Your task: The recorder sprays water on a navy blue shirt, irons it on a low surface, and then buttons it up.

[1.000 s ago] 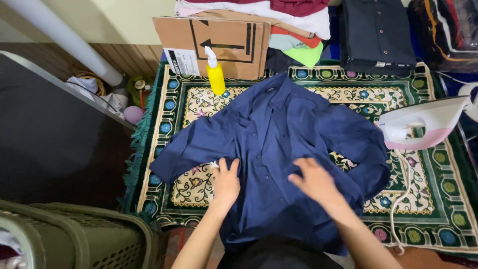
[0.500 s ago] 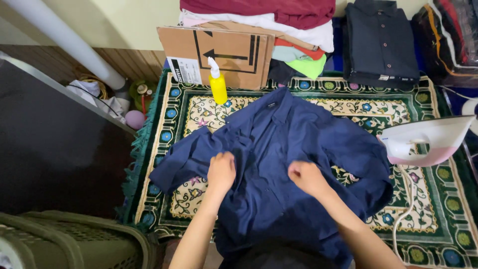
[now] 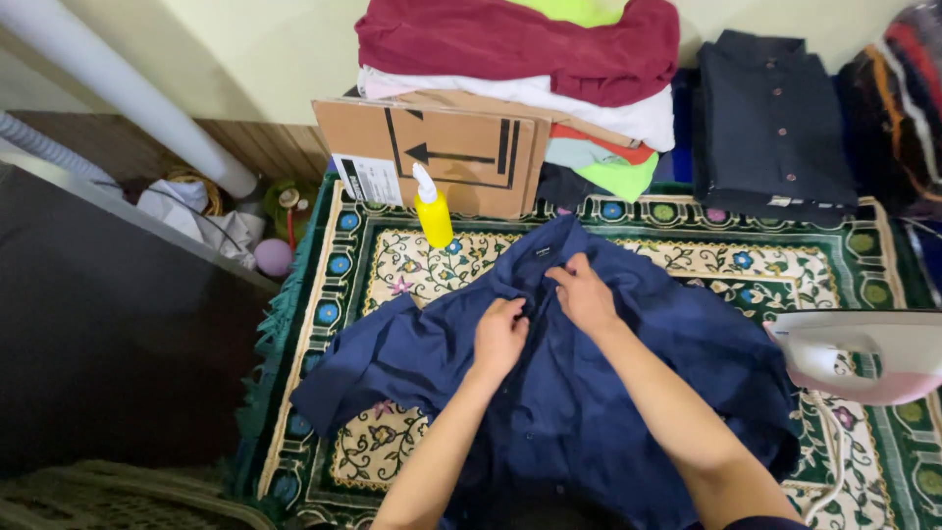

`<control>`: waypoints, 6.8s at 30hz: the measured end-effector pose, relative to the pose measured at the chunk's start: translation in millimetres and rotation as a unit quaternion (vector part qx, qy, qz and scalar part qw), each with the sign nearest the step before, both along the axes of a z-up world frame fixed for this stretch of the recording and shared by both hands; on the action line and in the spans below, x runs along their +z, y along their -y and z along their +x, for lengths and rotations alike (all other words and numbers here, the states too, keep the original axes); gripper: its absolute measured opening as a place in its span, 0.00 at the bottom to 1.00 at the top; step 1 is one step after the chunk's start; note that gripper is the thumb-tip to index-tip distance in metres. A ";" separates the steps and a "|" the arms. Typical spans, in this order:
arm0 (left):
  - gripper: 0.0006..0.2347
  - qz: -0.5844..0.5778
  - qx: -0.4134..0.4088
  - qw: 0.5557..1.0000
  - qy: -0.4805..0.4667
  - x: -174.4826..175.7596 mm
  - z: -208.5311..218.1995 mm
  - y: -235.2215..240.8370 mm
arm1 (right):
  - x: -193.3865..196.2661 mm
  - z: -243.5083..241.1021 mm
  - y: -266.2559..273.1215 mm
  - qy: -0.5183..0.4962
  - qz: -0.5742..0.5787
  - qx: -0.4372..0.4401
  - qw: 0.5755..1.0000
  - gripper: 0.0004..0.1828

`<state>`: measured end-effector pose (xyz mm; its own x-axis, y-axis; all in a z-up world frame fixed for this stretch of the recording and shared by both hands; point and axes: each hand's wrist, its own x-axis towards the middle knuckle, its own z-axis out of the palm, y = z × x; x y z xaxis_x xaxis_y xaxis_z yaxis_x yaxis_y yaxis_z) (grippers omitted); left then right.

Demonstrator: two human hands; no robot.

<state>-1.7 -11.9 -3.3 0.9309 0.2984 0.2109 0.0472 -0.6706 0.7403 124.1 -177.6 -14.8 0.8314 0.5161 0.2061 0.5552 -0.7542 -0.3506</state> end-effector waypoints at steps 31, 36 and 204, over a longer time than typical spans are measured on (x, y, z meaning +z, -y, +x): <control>0.03 -0.141 0.147 0.971 -0.123 -0.8 49.0 36.5 | 21.2 -46.3 -12.6 -0.375 0.475 -0.198 0.771 0.13; 0.03 -0.143 0.101 0.968 -0.182 13.2 48.6 30.3 | 13.1 -48.7 -6.9 -0.139 0.404 -0.088 0.900 0.08; 0.09 0.247 0.018 0.969 -0.007 -19.6 -30.4 56.8 | -10.8 -53.4 78.7 -0.226 -0.016 -0.161 0.961 0.11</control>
